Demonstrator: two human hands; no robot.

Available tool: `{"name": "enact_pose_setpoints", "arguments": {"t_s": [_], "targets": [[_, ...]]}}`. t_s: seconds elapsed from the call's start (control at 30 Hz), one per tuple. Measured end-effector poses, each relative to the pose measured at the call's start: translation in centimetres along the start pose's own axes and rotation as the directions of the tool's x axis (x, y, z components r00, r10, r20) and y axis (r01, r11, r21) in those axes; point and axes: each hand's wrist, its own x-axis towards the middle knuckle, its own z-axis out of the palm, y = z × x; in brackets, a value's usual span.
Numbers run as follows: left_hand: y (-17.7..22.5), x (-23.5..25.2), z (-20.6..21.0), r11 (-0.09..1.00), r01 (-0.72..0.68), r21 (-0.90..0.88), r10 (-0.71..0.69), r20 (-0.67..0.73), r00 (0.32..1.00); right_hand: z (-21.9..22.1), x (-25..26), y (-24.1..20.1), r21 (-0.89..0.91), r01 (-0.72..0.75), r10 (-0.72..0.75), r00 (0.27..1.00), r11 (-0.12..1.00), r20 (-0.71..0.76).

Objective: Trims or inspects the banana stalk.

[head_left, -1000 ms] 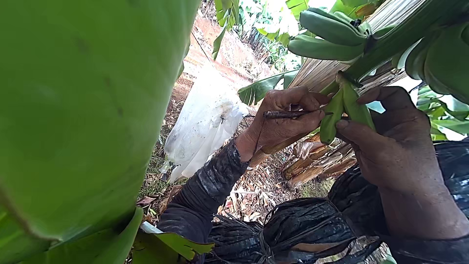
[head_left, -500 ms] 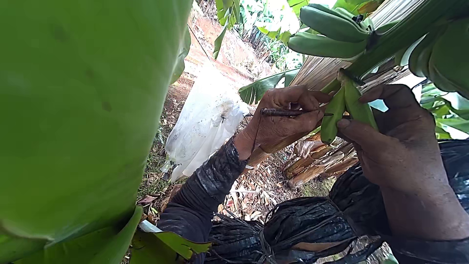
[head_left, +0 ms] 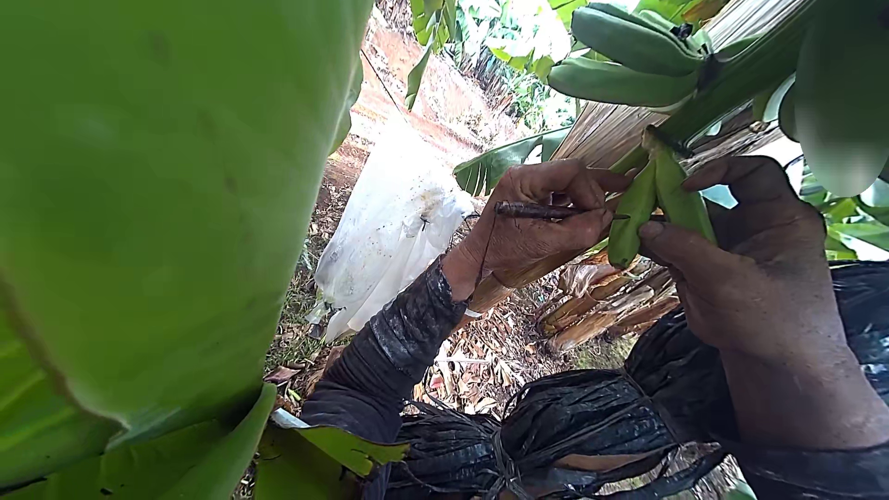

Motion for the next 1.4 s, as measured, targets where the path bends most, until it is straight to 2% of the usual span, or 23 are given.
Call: {"name": "enact_pose_setpoints", "arguments": {"t_s": [0.33,0.53,0.7,0.9,1.07,1.2,1.4], "targets": [[0.3,0.1,0.0,1.0,-0.002,0.003,0.002,-0.001,1.0,0.2,0.0,0.0,-0.011,0.013,-0.013,1.0,1.0,-0.007],[0.4,0.1,-0.4,1.0,-0.005,0.011,0.004,0.054,0.999,0.1,-0.1,-0.1,-0.035,0.006,-0.006,1.0,0.999,-0.005],[0.2,-0.2,-0.2,0.999,0.018,0.032,-0.017,-0.021,1.0,0.2,-0.1,0.0,-0.021,0.018,-0.018,1.0,1.0,0.003],[-0.1,-0.2,-0.7,1.0,0.01,0.019,-0.011,0.036,0.999,0.2,-0.1,-0.1,-0.004,0.014,-0.014,1.0,1.0,0.004],[-0.1,-0.4,-0.4,1.0,0.021,0.012,-0.021,-0.04,0.999,0.2,-0.1,0.0,0.014,0.021,-0.021,1.0,1.0,0.013],[0.0,-0.3,-0.7,1.0,0.021,-0.011,-0.021,0.021,1.0,0.1,-0.1,-0.1,0.011,0.014,-0.015,1.0,1.0,0.013],[0.7,-0.7,-0.3,0.995,0.048,-0.09,-0.047,0.008,0.999,0.2,-0.1,0.0,0.003,0.0,-0.001,1.0,1.0,0.012]]}}
